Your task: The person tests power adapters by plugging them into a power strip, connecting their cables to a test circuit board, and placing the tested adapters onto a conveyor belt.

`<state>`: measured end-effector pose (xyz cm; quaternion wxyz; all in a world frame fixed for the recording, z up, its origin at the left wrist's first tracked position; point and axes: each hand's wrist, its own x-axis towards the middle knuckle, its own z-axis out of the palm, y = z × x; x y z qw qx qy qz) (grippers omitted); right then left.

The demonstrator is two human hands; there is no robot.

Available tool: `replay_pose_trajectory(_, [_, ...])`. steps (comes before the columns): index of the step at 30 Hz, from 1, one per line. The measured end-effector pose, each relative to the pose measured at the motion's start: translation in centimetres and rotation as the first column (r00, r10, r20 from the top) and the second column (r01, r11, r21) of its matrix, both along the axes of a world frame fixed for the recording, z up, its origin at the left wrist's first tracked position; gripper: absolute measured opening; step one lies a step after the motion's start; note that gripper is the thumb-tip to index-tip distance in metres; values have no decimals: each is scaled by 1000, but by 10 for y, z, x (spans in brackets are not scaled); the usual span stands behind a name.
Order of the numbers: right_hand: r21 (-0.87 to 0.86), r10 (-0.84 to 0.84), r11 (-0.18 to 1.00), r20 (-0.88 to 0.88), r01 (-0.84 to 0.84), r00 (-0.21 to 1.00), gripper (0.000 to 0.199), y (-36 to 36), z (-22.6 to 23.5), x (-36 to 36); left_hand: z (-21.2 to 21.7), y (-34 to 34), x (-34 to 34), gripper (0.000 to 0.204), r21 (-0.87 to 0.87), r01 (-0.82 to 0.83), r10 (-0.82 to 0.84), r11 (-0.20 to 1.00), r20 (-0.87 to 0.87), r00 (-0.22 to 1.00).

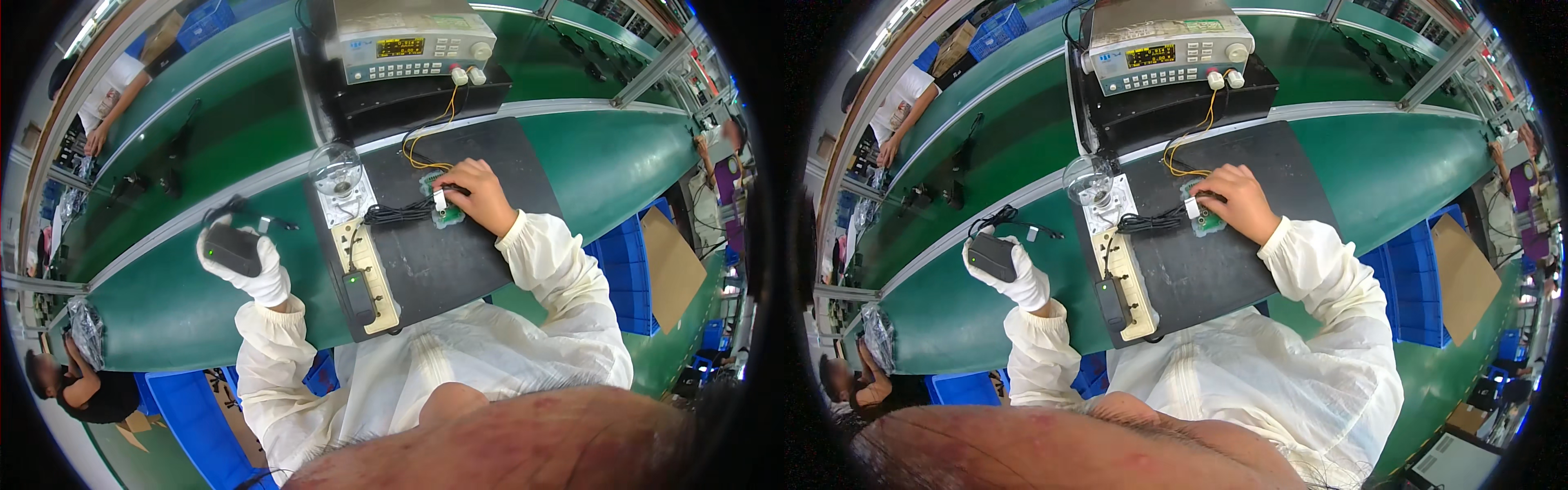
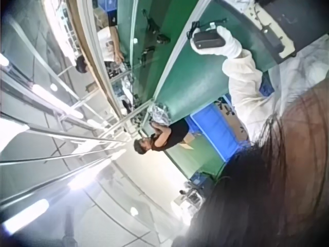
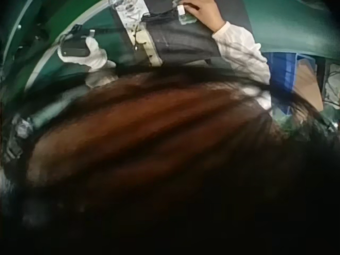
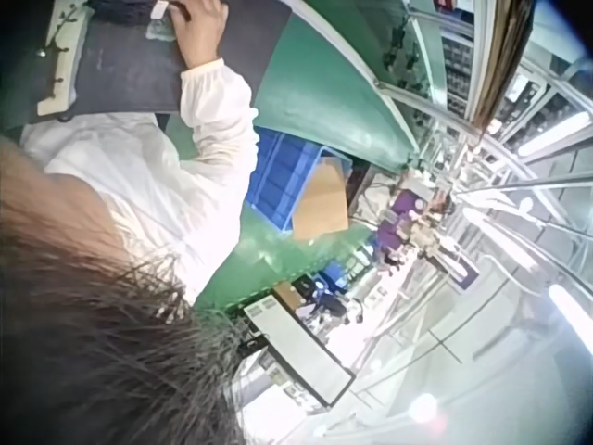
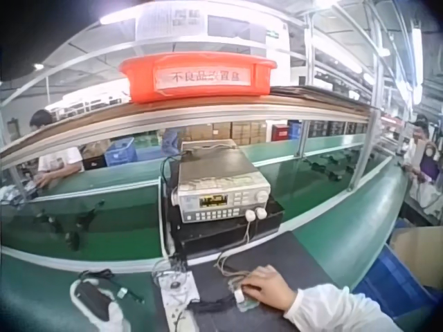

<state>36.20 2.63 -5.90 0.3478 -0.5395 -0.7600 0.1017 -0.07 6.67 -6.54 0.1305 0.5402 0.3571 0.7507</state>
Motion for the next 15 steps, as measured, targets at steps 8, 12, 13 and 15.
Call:
replay_pose_trajectory(8, [177,9,984,4,-9,1000,26,-14,13,-10,21,-14,3,86,107,-56,66,993,-91,994])
replay_pose_trajectory(12, [136,271,961,-273,-242,923,22,-40,51,-22,37,-48,25,83,129,180,-192,975,96,977])
replay_pose_trajectory(13, [12,374,917,-371,-398,850,13,-44,57,-23,41,-52,29,76,141,286,-280,948,-62,958])
replay_pose_trajectory(15, [-162,384,795,-612,-585,691,15,-49,62,-31,43,-58,34,63,124,412,-366,903,-282,887])
